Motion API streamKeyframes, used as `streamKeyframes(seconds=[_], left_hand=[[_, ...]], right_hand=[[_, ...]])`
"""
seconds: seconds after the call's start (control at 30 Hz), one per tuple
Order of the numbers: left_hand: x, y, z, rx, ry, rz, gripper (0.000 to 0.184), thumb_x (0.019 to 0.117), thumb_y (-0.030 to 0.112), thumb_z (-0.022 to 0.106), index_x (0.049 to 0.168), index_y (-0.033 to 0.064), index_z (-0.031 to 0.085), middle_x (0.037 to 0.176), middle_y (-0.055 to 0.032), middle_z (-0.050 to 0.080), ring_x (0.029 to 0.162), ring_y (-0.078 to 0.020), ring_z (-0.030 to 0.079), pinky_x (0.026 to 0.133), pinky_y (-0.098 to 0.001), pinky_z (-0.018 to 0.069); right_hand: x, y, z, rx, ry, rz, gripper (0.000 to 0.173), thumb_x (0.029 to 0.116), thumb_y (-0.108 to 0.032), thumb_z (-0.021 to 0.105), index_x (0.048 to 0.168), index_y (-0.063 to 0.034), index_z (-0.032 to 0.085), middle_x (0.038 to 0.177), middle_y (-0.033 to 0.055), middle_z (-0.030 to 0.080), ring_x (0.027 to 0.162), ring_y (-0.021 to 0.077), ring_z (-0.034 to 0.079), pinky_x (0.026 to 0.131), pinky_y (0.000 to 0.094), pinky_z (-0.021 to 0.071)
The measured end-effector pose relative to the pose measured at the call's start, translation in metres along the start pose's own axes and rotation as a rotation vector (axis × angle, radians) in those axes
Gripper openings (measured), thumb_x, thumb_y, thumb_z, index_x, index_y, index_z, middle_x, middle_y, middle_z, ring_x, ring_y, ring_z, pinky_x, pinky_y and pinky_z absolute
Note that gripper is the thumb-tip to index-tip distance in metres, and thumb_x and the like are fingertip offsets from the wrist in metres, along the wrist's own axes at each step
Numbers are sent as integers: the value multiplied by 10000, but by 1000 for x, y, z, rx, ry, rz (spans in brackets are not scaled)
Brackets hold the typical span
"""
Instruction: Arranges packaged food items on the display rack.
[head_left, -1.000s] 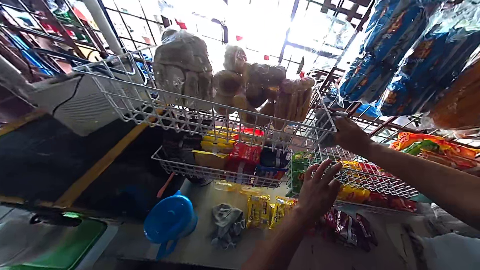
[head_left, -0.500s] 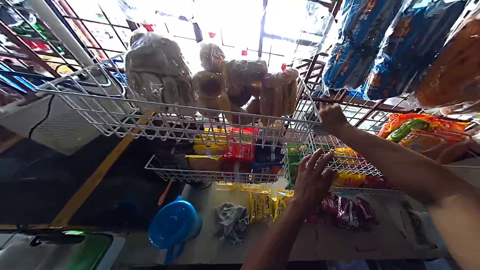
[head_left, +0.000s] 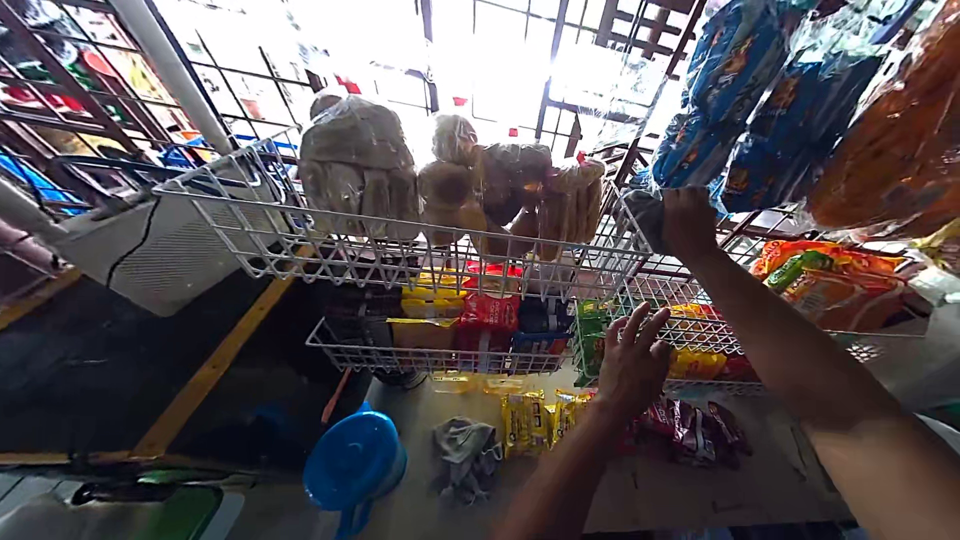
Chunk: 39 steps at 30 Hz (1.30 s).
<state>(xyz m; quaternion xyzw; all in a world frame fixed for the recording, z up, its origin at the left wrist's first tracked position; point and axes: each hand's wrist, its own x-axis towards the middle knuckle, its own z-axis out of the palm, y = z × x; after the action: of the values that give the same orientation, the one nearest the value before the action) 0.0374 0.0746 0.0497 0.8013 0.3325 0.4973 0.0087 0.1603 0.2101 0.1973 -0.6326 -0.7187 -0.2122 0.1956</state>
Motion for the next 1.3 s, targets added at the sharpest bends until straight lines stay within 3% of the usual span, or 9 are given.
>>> streamKeyframes(seconds=[0.23, 0.4, 0.5, 0.63, 0.77, 0.93, 1.1, 1.2, 1.3], left_hand=[[4, -2, -9, -15, -88, 17, 145, 941, 139, 649, 907, 57, 764, 1439, -123, 609, 1370, -380, 524, 1095, -520, 424], [7, 17, -23, -43, -214, -102, 186, 933, 198, 676, 1034, 82, 782, 1510, -140, 539, 1462, -427, 392, 1171, -622, 286], [31, 48, -45, -202, 5, -88, 298, 913, 171, 676, 1168, 36, 749, 1427, -200, 594, 1399, -484, 448, 1139, -568, 386], [104, 72, -83, -423, 73, -260, 611, 959, 138, 654, 1483, -87, 436, 1602, -278, 330, 1459, -379, 397, 1137, -473, 416], [182, 57, -87, -354, 84, -531, 838, 992, 184, 652, 1584, -100, 131, 1655, -323, 124, 1520, -421, 257, 1205, -488, 306], [228, 36, -70, -363, 58, -884, 997, 919, 280, 753, 1623, 29, 94, 1564, -287, 364, 1445, -406, 382, 1168, -550, 337], [222, 34, -49, -481, 148, -870, 813, 867, 317, 819, 1514, 33, 417, 1504, -299, 403, 1323, -453, 479, 1019, -598, 471], [213, 56, -49, -690, 161, -822, 818, 921, 297, 764, 1542, 55, 290, 1361, -292, 546, 1184, -421, 592, 946, -582, 518], [211, 83, -58, -885, 139, -796, 893, 946, 301, 738, 1597, 127, 153, 1258, -259, 623, 1102, -356, 651, 936, -537, 539]], right_hand=[[-33, 39, 1, 91, -42, -244, 223, 899, 141, 599, 1104, 118, 683, 1198, 331, 628, 1149, 537, 594, 912, 638, 520], [-60, 60, -11, 82, -533, 64, 307, 916, -23, 680, 1220, 14, 672, 1231, 277, 653, 1167, 486, 615, 961, 680, 468], [-58, 81, -4, 147, -753, 169, 376, 924, -121, 706, 1284, -23, 659, 1273, 275, 640, 1245, 460, 574, 1041, 658, 418], [-69, 80, -8, 357, -989, 141, 615, 1005, -209, 634, 1557, -72, 401, 1504, 270, 478, 1410, 438, 437, 1151, 626, 309], [-73, 79, 22, 302, -1112, 5, 728, 964, -189, 717, 1574, -35, 349, 1567, 304, 375, 1475, 465, 333, 1193, 621, 231], [-74, 88, 16, 408, -845, 43, 451, 929, -119, 691, 1356, -8, 602, 1353, 281, 591, 1303, 425, 536, 1098, 603, 381], [-83, 69, -9, 672, -364, 15, 430, 883, -3, 678, 1309, 42, 640, 1331, 267, 613, 1241, 374, 599, 1081, 501, 456], [-81, 46, -10, 568, -202, -125, 346, 912, -30, 672, 1247, 55, 677, 1317, 276, 624, 1242, 401, 603, 1085, 515, 464], [-69, 17, -22, 649, -236, 50, 480, 1037, -210, 524, 1426, 70, 513, 1422, 277, 553, 1350, 328, 528, 1165, 439, 383]])
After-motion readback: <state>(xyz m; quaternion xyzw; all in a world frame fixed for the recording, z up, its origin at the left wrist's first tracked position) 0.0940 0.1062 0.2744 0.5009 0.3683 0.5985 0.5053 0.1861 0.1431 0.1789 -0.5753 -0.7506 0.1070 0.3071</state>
